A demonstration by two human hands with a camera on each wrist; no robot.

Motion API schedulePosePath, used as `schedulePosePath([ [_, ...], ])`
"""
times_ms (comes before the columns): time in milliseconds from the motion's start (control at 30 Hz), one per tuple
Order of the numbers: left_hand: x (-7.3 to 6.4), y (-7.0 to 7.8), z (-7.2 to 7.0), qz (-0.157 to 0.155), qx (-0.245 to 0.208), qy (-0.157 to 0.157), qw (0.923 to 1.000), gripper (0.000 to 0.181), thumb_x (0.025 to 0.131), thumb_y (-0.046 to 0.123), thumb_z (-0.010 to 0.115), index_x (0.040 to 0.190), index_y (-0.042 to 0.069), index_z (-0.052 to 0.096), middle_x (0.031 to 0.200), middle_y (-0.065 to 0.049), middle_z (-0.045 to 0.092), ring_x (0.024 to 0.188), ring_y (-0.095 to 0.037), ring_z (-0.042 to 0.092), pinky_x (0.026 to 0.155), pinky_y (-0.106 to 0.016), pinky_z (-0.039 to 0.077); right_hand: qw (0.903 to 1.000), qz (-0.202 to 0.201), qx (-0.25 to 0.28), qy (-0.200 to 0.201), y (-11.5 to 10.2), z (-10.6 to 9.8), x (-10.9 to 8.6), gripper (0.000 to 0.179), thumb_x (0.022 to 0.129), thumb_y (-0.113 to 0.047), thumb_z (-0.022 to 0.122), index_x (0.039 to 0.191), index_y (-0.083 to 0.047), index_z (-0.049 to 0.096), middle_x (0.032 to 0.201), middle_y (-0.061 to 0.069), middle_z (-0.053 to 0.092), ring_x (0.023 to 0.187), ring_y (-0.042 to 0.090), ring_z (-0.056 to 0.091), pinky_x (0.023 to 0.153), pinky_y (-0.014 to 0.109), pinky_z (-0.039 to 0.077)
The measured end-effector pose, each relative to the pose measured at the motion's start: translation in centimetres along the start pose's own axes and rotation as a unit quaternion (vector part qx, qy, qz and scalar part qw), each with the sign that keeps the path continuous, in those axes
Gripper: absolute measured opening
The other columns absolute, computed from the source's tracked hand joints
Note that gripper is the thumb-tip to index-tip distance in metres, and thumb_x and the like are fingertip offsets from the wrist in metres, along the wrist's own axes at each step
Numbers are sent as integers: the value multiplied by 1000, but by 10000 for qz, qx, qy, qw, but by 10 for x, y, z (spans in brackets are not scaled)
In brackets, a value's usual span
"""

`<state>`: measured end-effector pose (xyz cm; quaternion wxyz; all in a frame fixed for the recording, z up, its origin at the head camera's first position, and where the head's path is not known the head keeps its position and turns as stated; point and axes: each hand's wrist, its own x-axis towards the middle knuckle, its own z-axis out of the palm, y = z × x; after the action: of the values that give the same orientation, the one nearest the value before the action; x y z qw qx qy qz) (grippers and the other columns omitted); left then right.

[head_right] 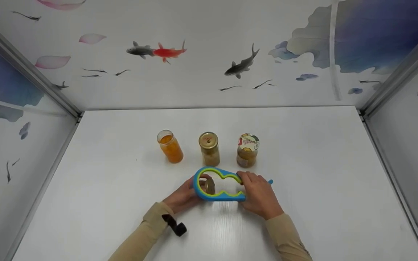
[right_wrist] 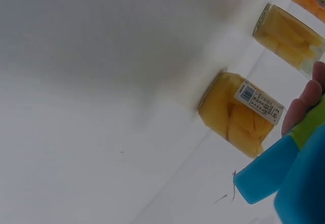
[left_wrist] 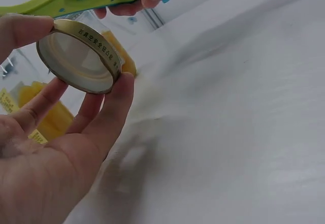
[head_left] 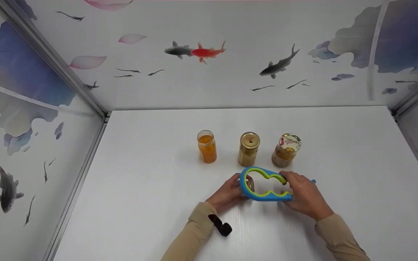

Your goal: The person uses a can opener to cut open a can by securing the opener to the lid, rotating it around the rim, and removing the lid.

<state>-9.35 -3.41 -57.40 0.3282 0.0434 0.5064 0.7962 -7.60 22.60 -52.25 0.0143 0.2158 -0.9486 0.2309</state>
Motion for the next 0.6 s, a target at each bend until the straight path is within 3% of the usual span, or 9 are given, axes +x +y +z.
schedulePosePath([
  [100, -3, 5, -3, -44, 75, -19, 10000, 41, 93, 4, 60, 132, 12, 49, 130, -20, 54, 105, -25, 57, 96, -41, 46, 10000, -1, -33, -6, 3, -1, -3, 76, 58, -5, 91, 123, -2, 52, 104, 8, 63, 91, 25, 59, 82, 48, 52],
  [200, -6, 11, -7, 32, 450, 22, 9990, 43, 92, 4, 61, 132, 12, 48, 130, -19, 53, 110, -26, 56, 96, -40, 46, 10000, 18, -42, -25, 7, -1, -5, 77, 57, -5, 91, 123, -3, 52, 103, 7, 63, 92, 26, 60, 84, 49, 51],
  [400, -9, 21, -14, 141, 1295, 89, 9914, 45, 89, 7, 67, 130, 14, 50, 129, -10, 53, 117, -25, 54, 96, -37, 47, 9998, 104, -168, -29, 15, 0, -8, 79, 55, -5, 91, 123, -4, 51, 100, 7, 64, 91, 27, 61, 84, 50, 51],
  [600, -12, 27, -19, 41, 1687, 204, 9854, 48, 87, 9, 69, 131, 13, 50, 128, -6, 53, 117, -23, 54, 97, -38, 45, 9993, 197, -288, -121, 19, -3, -12, 77, 57, -4, 90, 123, -2, 51, 100, 7, 63, 90, 27, 60, 83, 51, 51],
])
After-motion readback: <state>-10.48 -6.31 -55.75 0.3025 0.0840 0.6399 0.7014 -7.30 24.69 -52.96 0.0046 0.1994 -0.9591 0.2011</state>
